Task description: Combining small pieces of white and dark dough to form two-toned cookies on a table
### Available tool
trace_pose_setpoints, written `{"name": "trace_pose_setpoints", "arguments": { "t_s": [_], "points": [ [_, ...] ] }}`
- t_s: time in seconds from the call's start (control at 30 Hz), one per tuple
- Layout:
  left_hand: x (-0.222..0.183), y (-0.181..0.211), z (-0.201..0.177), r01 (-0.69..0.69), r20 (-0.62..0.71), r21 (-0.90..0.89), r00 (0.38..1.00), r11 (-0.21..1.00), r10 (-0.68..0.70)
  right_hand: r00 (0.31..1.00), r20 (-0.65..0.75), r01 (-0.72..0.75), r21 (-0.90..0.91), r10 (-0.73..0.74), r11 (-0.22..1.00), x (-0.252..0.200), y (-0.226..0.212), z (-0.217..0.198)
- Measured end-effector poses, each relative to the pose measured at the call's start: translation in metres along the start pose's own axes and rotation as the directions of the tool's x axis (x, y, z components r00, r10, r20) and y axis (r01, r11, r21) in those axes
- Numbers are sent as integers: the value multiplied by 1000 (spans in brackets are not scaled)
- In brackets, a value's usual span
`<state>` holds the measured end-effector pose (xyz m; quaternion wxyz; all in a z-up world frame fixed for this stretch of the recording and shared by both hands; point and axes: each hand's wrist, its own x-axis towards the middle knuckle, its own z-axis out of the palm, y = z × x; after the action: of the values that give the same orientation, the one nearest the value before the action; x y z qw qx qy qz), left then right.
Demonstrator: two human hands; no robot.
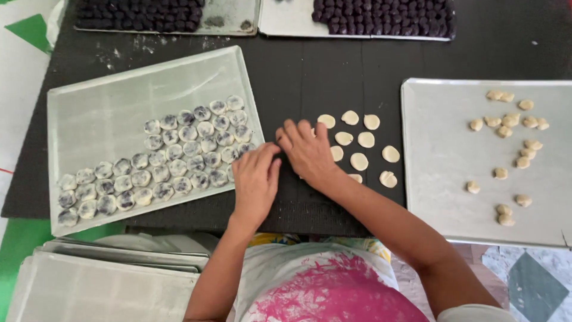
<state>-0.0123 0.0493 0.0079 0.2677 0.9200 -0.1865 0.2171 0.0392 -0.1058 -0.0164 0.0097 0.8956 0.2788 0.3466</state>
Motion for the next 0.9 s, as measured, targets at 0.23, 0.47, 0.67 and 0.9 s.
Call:
{"name": "trace_pose_setpoints", "arguments": {
  "t_s": [0.23,0.47,0.67,0.9],
  "points": [
    [29,38,31,-77,-56,-54,996,996,74,976,81,-205,53,200,977,-34,56,0],
    [52,106,163,-372,94,-166,916,913,390,803,238,-400,-464,547,790,-199,288,-33],
    [117,202,276,-434,204,-215,856,875,474,740,265,-474,-446,618,759,-234,299,-70],
    [129,234,335,-402,73,-232,901,886,428,795,161,-456,-477,585,751,-263,317,-37]
  ]
}}
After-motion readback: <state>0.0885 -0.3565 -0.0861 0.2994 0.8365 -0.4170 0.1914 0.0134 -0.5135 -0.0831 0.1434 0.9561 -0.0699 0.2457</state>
